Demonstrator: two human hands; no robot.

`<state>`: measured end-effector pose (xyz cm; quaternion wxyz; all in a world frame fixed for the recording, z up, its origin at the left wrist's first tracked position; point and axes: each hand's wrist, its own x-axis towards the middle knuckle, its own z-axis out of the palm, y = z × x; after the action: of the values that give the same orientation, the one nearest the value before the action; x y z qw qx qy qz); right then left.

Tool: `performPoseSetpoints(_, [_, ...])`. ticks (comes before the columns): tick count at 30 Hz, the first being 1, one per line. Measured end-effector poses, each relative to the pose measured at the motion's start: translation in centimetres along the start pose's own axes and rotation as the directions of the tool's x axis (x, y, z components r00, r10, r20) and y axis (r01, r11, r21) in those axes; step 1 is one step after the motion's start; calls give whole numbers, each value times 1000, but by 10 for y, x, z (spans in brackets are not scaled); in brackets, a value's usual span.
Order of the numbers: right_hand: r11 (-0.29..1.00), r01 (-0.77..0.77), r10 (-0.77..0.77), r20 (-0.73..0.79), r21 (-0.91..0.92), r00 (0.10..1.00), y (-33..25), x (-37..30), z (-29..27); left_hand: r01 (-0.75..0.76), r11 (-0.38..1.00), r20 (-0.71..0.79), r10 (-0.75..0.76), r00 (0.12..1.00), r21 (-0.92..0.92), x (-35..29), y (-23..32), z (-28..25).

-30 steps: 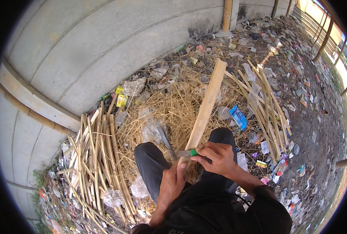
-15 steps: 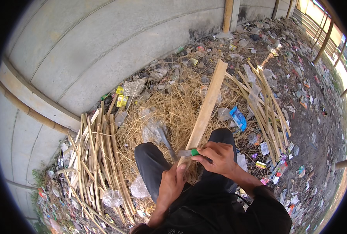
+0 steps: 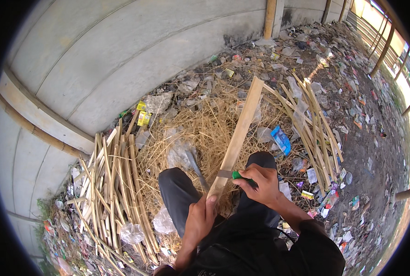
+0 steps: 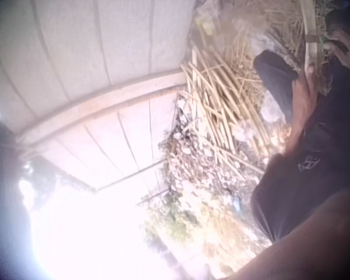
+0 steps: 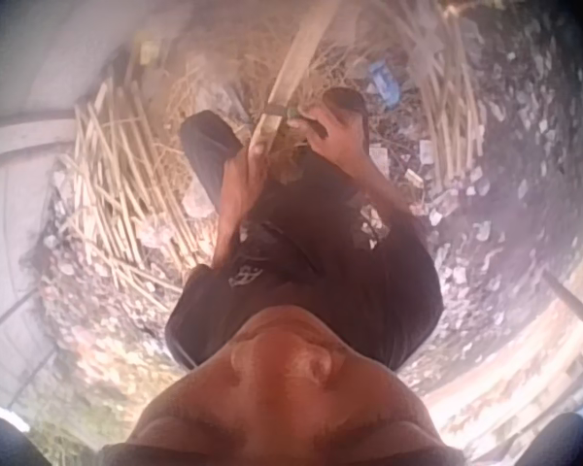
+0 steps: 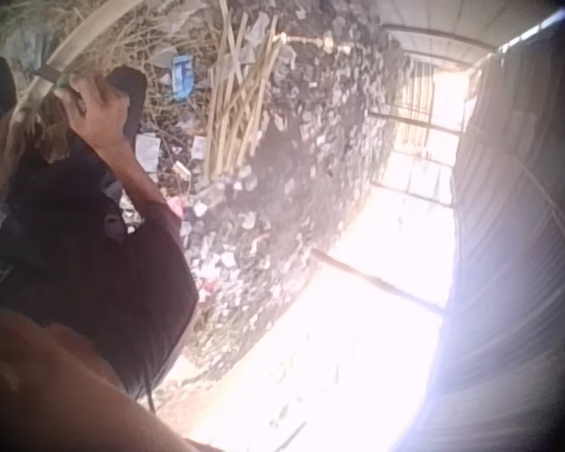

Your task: The person sits on the ground and uses a utility knife to shave a long piece of bamboo. They hold the bamboo with one hand and scrape the surface with the knife in the other hand, creating thin shavings.

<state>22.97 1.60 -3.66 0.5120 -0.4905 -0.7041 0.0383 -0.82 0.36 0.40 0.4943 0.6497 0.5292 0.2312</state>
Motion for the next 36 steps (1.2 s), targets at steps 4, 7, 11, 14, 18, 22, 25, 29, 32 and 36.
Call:
performPoseSetpoints(4, [999,-18,13,110,47,994,-12,-8,6,-49,999,-30,50,998,23,4,-2,3])
performPoseSetpoints(7, [999,-11,5,108,51,994,-18,-9,10,-79,995,-45,81,996,57,6,-2,7])
performPoseSetpoints(11, [999,-10,6,105,38,994,-18,-7,11,-111,989,-83,119,989,98,6,3,10])
performPoseSetpoints(14, [1000,-9,9,84,4,996,-17,-7,11,-122,985,-104,135,985,121,6,2,11])
performPoseSetpoints(18, [1000,10,-9,100,-11,995,-16,-3,8,-125,982,-110,141,984,144,5,-2,11])
performPoseSetpoints(22, [999,34,-31,94,-33,995,-17,0,5,-113,984,-111,129,985,140,5,2,10])
performPoseSetpoints(25, [997,52,-50,35,-59,998,-10,0,6,-104,981,-103,122,987,165,3,-5,10])
performPoseSetpoints(29, [994,-15,9,-49,-105,999,13,11,-5,-96,980,-106,116,988,177,-3,-15,12])
performPoseSetpoints(32, [994,12,-15,-27,-107,1000,15,14,-8,-106,978,-90,124,988,178,-4,-14,9])
performPoseSetpoints(36, [992,-56,44,-107,-113,993,27,20,-11,-88,968,-63,105,992,234,-8,-22,7])
